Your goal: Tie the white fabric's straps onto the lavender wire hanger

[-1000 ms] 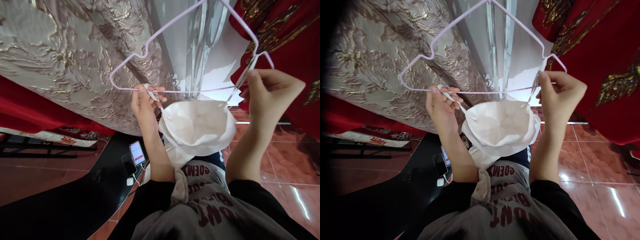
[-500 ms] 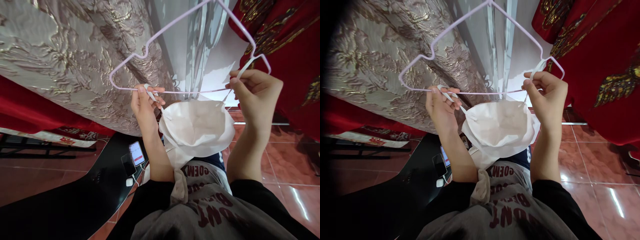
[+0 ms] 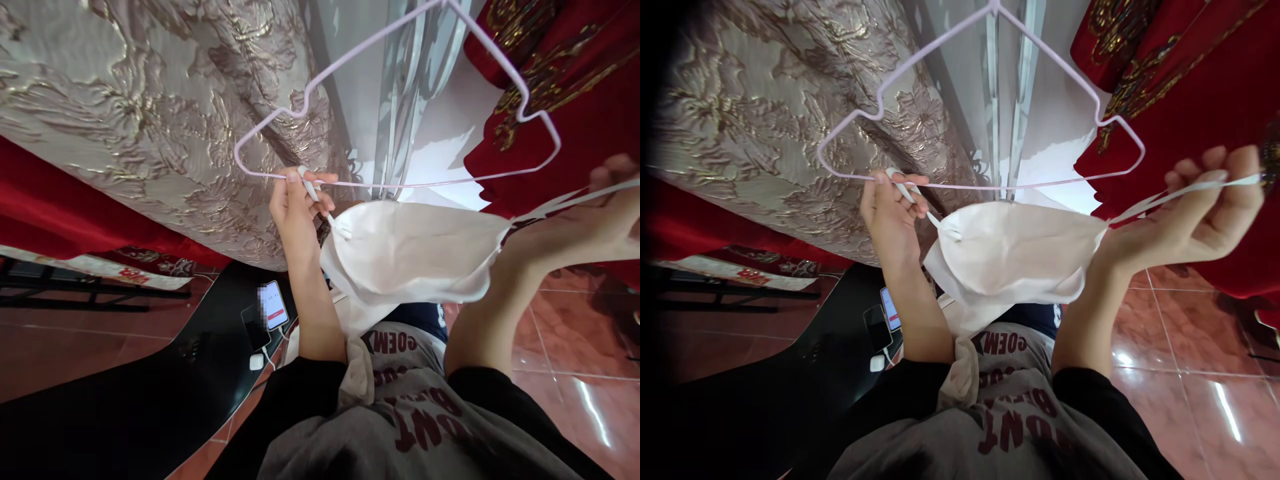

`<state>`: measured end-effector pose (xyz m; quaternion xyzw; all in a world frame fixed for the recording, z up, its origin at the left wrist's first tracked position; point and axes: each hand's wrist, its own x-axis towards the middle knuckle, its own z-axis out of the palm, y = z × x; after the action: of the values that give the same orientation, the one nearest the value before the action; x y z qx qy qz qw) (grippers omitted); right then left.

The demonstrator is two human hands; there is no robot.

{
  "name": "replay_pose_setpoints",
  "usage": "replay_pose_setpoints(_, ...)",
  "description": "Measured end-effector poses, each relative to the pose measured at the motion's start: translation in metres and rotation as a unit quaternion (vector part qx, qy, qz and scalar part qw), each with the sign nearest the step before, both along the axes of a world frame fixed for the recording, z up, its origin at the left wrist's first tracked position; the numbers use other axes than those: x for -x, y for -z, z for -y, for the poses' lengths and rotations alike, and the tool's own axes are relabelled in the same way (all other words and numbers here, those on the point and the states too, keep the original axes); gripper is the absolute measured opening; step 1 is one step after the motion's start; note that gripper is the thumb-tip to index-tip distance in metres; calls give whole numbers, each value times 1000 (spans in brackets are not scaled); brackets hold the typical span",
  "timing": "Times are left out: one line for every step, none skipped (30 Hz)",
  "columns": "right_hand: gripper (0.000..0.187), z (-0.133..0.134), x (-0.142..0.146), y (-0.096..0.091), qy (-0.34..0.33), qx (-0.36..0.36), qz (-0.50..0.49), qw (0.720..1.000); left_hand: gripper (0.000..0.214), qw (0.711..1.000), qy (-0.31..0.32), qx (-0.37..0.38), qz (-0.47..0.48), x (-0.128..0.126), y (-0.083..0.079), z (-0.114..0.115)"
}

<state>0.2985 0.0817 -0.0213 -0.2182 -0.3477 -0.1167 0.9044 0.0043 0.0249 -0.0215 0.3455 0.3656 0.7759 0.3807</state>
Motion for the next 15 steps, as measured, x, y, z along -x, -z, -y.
replay_pose_setpoints(32,12,14,-2,12,-19,-10,1000,43,1000,-2,13,-2,-1,-1,0)
replay_pose_setpoints(31,23,28,-5,-8,16,15,1000,45,1000,-3,28,-2,-2,-2,-1)
replay_pose_setpoints(29,32,41,-7,-44,90,63,993,46,999,-1,41,-3,-3,-2,-1)
replay_pose_setpoints(23,39,51,-9,-80,161,153,972,45,999,0,50,-5,-3,-3,-1)
replay_pose_setpoints(17,43,57,-10,-117,232,239,936,44,999,2,50,-8,-3,-2,-1)
replay_pose_setpoints(15,45,61,-9,-144,290,312,893,42,999,2,43,-13,-2,-2,-1)
replay_pose_setpoints(17,45,62,-8,-161,331,368,854,37,999,0,28,-18,-1,-1,-1)
replay_pose_setpoints(19,44,61,-5,-166,357,399,828,30,1000,-8,11,-19,1,0,-1)
replay_pose_setpoints(22,42,58,-3,-161,370,411,817,21,1000,-22,-5,-15,4,1,-1)
replay_pose_setpoints(24,41,55,0,-151,378,417,813,13,999,-46,-20,-7,8,3,-1)
replay_pose_setpoints(25,40,52,2,-138,379,415,815,16,996,-80,-34,-1,12,4,-1)
replay_pose_setpoints(26,40,49,4,-128,376,407,822,26,992,-121,-47,-1,18,5,-1)
replay_pose_setpoints(26,41,46,5,-122,375,400,827,35,985,-162,-61,-12,25,6,-1)
replay_pose_setpoints(26,42,45,6,-123,374,395,830,38,976,-201,-77,-34,32,7,-2)
replay_pose_setpoints(25,43,43,6,-128,372,391,832,37,965,-234,-95,-63,39,7,-3)
